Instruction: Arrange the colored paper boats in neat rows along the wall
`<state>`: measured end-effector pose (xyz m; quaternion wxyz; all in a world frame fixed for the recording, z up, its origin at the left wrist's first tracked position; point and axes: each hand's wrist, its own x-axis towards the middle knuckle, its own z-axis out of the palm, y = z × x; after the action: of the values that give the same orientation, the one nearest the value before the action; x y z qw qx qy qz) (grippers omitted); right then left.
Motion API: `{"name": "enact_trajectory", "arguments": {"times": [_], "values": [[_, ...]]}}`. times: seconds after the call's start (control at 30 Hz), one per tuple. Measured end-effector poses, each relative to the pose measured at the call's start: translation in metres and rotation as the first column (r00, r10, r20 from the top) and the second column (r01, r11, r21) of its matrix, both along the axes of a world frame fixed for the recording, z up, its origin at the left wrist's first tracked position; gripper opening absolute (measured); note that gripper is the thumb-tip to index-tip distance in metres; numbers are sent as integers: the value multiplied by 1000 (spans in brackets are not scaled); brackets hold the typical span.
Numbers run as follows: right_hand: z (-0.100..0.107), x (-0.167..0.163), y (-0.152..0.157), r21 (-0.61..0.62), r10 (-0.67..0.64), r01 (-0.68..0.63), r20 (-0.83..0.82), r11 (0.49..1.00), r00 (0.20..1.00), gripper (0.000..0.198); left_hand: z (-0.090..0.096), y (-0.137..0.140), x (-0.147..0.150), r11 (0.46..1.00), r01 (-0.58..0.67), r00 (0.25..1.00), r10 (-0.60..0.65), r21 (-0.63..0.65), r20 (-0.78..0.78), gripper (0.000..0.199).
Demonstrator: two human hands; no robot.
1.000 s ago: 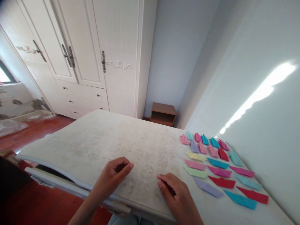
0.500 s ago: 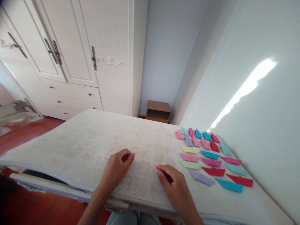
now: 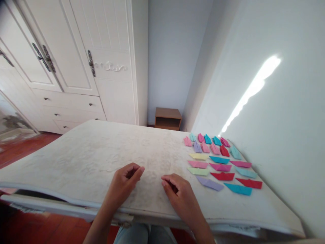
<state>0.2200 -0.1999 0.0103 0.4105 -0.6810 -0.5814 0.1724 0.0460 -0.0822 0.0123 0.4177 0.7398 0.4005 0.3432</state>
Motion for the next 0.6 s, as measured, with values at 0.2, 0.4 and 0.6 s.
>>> {"name": "enact_trajectory", "arguments": {"times": [0.2,0.4,0.6], "values": [[-2,0,-1,-1,27,-27,28,1000,999,29,-3,1,-2,995,25,996,-17,-95,84,40],[-1,1,-2,-5,50,-50,50,999,997,27,3,-1,-3,994,28,997,-20,-110,76,40],[-2,1,-3,12,73,-73,60,997,996,26,1,-1,-3,992,30,997,-21,-126,67,40]]}}
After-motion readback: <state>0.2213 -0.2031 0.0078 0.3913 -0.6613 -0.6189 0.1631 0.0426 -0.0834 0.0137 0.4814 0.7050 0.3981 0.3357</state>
